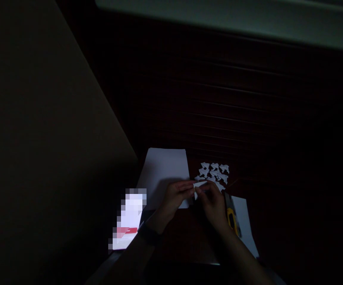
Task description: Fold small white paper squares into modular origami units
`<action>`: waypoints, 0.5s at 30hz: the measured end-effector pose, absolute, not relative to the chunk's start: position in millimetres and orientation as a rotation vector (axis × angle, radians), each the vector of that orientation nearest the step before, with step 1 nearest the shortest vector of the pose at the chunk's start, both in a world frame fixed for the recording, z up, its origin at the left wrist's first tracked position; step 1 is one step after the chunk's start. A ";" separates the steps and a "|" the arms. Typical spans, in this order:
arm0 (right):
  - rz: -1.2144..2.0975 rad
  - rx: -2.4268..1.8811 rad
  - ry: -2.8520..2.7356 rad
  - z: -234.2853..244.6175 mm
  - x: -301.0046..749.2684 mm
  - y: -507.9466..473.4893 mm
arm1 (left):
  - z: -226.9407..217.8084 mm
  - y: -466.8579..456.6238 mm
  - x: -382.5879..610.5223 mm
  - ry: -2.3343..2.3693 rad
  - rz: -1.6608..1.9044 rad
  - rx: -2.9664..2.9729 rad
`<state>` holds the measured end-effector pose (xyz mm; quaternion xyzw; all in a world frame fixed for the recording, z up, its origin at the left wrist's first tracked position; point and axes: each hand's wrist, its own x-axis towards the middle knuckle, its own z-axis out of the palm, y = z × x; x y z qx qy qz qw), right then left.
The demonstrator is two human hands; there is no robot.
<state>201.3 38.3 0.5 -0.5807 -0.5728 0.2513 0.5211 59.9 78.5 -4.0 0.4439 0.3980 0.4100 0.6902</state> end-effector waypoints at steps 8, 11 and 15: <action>0.572 -1.429 -1.383 -3.0 200.6 38.6 | -3.2 77.7 61.3 0.876 0.902 0.993; 0.564 -1.428 -1.397 -2.1 201.0 38.7 | -4.2 77.9 61.0 0.863 0.897 1.004; 0.571 -1.411 -1.419 -0.2 202.4 38.9 | -5.6 77.0 60.3 0.855 0.891 1.008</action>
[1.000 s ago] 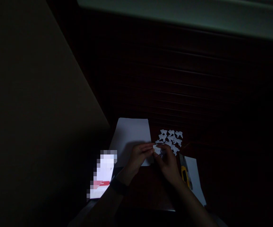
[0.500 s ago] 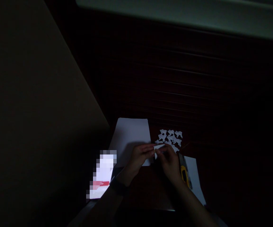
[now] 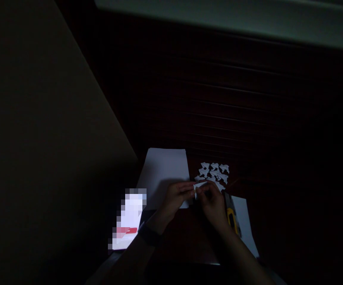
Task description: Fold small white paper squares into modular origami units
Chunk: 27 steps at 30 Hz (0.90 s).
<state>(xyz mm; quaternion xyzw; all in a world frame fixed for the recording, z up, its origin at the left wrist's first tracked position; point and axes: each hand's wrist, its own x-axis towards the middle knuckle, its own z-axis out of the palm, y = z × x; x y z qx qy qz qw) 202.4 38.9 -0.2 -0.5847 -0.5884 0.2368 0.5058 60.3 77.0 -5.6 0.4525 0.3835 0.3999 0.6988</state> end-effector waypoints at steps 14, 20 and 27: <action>0.526 -1.401 -1.501 -1.2 201.5 39.0 | -2.1 81.7 69.0 0.992 0.929 1.010; 0.393 -1.462 -1.503 6.7 198.6 33.2 | -6.5 83.5 68.7 1.095 1.077 0.979; 0.812 -1.254 -1.059 10.7 193.9 32.0 | -0.8 82.6 67.6 1.178 1.194 0.990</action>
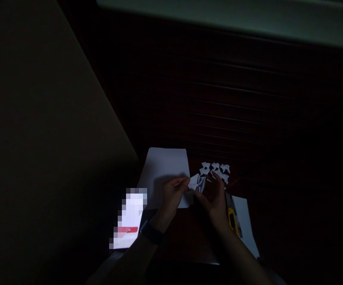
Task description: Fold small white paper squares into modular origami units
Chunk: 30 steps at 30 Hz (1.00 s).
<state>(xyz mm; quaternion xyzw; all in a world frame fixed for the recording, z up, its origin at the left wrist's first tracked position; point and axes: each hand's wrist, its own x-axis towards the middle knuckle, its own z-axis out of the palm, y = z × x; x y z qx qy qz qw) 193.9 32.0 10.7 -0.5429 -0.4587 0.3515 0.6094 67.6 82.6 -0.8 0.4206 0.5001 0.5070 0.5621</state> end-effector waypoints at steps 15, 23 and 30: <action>1.250 -1.309 -1.005 -2.7 209.5 39.7 | 1.6 80.6 70.8 1.270 1.178 1.155; 1.260 -1.397 -0.976 7.3 206.6 41.8 | -0.6 70.8 74.3 1.286 1.186 1.310; 1.265 -1.397 -1.029 5.6 207.9 42.0 | 0.9 69.5 75.3 1.252 1.197 1.246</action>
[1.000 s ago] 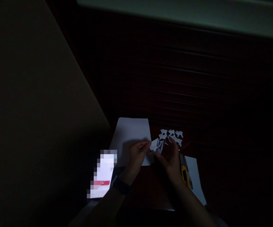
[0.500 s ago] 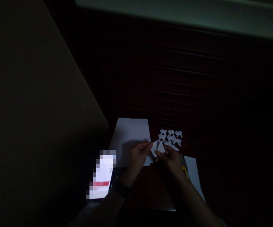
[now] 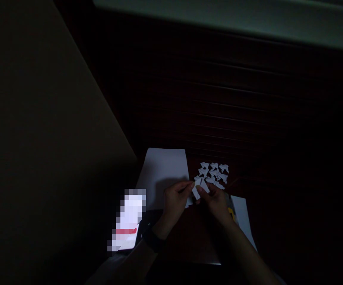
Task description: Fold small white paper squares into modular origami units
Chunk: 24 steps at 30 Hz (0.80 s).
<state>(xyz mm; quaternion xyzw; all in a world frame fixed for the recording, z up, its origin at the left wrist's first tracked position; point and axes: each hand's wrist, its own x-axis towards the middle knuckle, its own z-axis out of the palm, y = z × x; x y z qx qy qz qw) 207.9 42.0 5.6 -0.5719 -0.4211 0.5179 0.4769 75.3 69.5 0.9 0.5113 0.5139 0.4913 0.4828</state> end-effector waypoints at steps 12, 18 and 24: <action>1.209 -1.366 -1.022 0.7 206.4 42.7 | 2.3 66.5 76.0 1.210 1.166 1.247; 1.127 -1.391 -1.060 2.5 208.1 43.1 | -1.7 68.1 77.0 1.132 1.117 1.260; 1.099 -1.465 -1.075 -2.5 214.0 44.0 | -2.6 73.1 72.4 1.086 0.970 1.381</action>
